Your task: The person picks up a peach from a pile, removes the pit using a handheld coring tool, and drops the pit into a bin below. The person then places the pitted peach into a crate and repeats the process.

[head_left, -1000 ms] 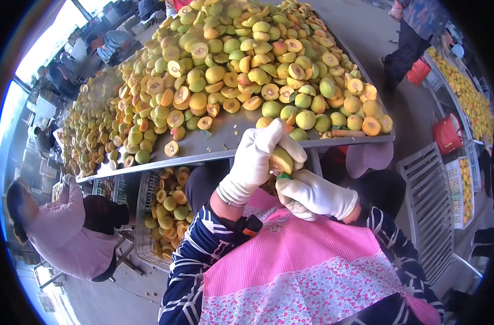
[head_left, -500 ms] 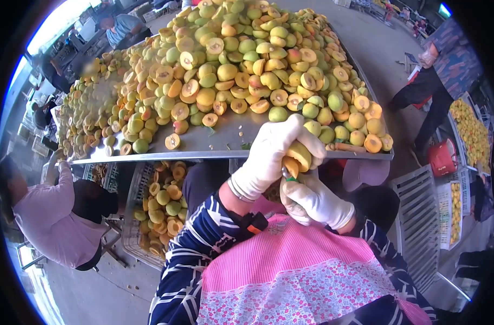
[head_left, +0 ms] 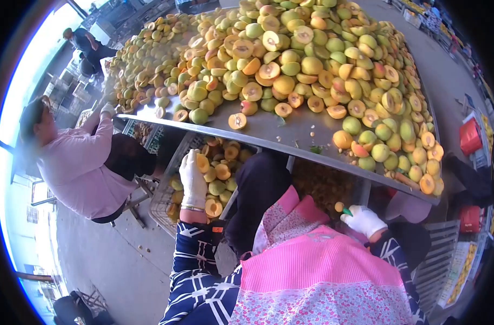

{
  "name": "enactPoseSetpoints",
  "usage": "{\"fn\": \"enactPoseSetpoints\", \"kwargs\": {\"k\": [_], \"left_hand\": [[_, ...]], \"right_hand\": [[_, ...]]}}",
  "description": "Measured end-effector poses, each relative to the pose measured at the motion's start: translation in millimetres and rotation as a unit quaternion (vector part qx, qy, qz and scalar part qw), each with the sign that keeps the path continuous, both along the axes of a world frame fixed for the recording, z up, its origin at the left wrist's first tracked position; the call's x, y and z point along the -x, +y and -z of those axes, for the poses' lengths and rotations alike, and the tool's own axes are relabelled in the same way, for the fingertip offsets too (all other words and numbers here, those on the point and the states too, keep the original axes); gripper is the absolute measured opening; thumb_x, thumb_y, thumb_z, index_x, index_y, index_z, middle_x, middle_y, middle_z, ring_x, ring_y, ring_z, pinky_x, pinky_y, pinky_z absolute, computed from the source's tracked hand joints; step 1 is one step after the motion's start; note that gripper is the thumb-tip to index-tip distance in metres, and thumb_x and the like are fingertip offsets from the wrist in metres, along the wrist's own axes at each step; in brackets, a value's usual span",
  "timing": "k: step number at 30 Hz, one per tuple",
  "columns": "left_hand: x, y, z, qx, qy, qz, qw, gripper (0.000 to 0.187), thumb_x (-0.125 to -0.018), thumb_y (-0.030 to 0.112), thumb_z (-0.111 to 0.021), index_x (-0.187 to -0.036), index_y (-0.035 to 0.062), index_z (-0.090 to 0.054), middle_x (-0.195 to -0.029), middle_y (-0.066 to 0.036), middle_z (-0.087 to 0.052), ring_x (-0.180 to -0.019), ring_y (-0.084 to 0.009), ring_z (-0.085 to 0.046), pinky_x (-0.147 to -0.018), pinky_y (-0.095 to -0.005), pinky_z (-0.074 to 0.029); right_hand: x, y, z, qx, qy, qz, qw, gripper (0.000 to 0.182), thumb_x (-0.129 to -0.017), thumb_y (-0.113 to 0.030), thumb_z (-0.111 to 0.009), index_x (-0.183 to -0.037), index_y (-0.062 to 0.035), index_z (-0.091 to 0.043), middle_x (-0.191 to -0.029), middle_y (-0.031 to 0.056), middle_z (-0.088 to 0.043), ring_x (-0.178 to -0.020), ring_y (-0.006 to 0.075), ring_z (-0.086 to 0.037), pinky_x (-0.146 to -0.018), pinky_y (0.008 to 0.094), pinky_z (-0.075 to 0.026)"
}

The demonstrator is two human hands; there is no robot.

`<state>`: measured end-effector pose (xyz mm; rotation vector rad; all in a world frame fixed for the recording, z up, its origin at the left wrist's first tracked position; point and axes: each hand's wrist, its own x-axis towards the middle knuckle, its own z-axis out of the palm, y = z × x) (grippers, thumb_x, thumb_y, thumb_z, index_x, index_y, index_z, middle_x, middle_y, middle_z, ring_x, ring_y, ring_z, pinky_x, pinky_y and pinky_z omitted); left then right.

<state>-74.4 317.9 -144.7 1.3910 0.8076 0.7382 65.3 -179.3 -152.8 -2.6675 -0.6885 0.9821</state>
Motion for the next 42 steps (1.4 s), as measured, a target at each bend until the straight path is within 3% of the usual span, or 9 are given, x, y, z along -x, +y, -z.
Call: {"fn": "enactPoseSetpoints", "kwargs": {"k": [3,6,11,18,23,27,32,33,42], "left_hand": [[-8.6,29.9,17.0,-0.178,0.11,-0.062,0.976,0.046,-0.1,0.033,-0.063,-0.13,-0.0018,-0.062,-0.118,-0.016,-0.068,-0.112,-0.0255,-0.063,-0.096,-0.0381,-0.049],[-14.5,38.3,24.7,-0.542,0.357,-0.095,0.755,0.05,-0.094,0.033,-0.068,-0.131,0.0003,-0.062,-0.121,-0.021,-0.068,-0.116,-0.0336,-0.061,-0.101,-0.0452,-0.047],[-109.4,9.1,-40.1,-0.548,0.209,0.112,0.802,0.048,-0.088,0.035,-0.072,-0.125,0.0041,-0.067,-0.117,-0.016,-0.072,-0.113,-0.0373,-0.062,-0.101,-0.0486,-0.044],[-166.5,11.2,-17.0,-0.498,0.415,0.171,0.742,0.046,-0.082,0.055,-0.068,-0.104,0.0145,-0.071,-0.107,-0.012,-0.076,-0.106,-0.0356,-0.07,-0.092,-0.052,-0.045],[-140.0,-33.1,-44.0,-0.141,0.031,0.303,0.942,0.034,-0.085,0.015,-0.075,-0.117,0.0038,-0.07,-0.1,-0.009,-0.074,-0.087,-0.0201,-0.071,-0.081,-0.0324,-0.057],[-109.4,-116.3,-93.2,0.152,-0.111,0.385,0.904,0.038,-0.091,0.006,-0.071,-0.127,-0.0019,-0.063,-0.103,-0.008,-0.072,-0.088,-0.017,-0.07,-0.08,-0.0281,-0.058],[-94.9,-200.1,-102.2,0.14,-0.199,0.428,0.871,0.055,-0.099,0.03,-0.067,-0.14,-0.0058,-0.054,-0.089,-0.008,-0.066,-0.071,-0.0142,-0.059,-0.066,-0.0268,-0.048],[-92.4,-213.1,-105.7,0.146,-0.205,0.421,0.871,0.056,-0.103,0.036,-0.062,-0.139,-0.0066,-0.054,-0.085,-0.006,-0.064,-0.07,-0.0137,-0.058,-0.066,-0.0265,-0.048],[-70.8,-283.2,-137.6,0.087,-0.195,0.338,0.916,0.053,-0.111,0.04,-0.038,-0.112,-0.0037,-0.068,-0.093,-0.015,-0.073,-0.086,-0.0191,-0.068,-0.084,-0.0306,-0.054]], "right_hand": [[1.6,10.1,-5.3,-0.019,0.025,0.037,0.999,0.046,-0.095,-0.045,-0.06,-0.107,-0.0021,-0.07,-0.106,0.0282,-0.07,-0.103,0.0464,-0.066,-0.089,0.0532,-0.051],[-2.9,15.0,-9.1,-0.015,0.016,0.038,0.999,0.044,-0.095,-0.044,-0.061,-0.107,-0.0023,-0.068,-0.105,0.0282,-0.07,-0.102,0.0469,-0.066,-0.088,0.0536,-0.051],[1.8,30.5,-34.4,-0.062,-0.005,0.053,0.997,0.042,-0.095,-0.042,-0.063,-0.107,-0.0025,-0.064,-0.103,0.027,-0.07,-0.098,0.047,-0.066,-0.087,0.054,-0.051],[10.2,-5.1,17.4,0.102,-0.003,-0.036,0.994,0.046,-0.097,-0.044,-0.054,-0.108,-0.0014,-0.069,-0.107,0.0263,-0.072,-0.103,0.0451,-0.067,-0.092,0.0528,-0.051],[13.5,15.0,-40.3,-0.17,-0.037,0.095,0.98,0.045,-0.1,-0.042,-0.058,-0.111,0.001,-0.067,-0.104,0.0295,-0.069,-0.103,0.0486,-0.064,-0.088,0.0532,-0.051],[14.8,38.0,-92.9,-0.369,-0.02,0.092,0.924,0.036,-0.103,-0.032,-0.062,-0.112,0.0023,-0.065,-0.094,0.0252,-0.071,-0.089,0.0435,-0.069,-0.078,0.0434,-0.053],[32.2,55.1,-132.9,-0.501,0.021,0.068,0.862,0.029,-0.104,-0.024,-0.063,-0.115,0.0022,-0.061,-0.089,0.0229,-0.07,-0.085,0.034,-0.072,-0.074,0.039,-0.052],[37.6,59.3,-135.5,-0.523,-0.026,0.035,0.851,0.024,-0.108,-0.024,-0.057,-0.112,-0.0008,-0.06,-0.071,0.0003,-0.057,-0.062,0.0078,-0.051,-0.061,0.0265,-0.044],[57.5,62.9,-139.2,-0.531,-0.065,0.05,0.843,0.036,-0.105,-0.029,-0.06,-0.123,0.0015,-0.057,-0.089,0.0278,-0.069,-0.089,0.0467,-0.069,-0.072,0.0484,-0.052]]}}
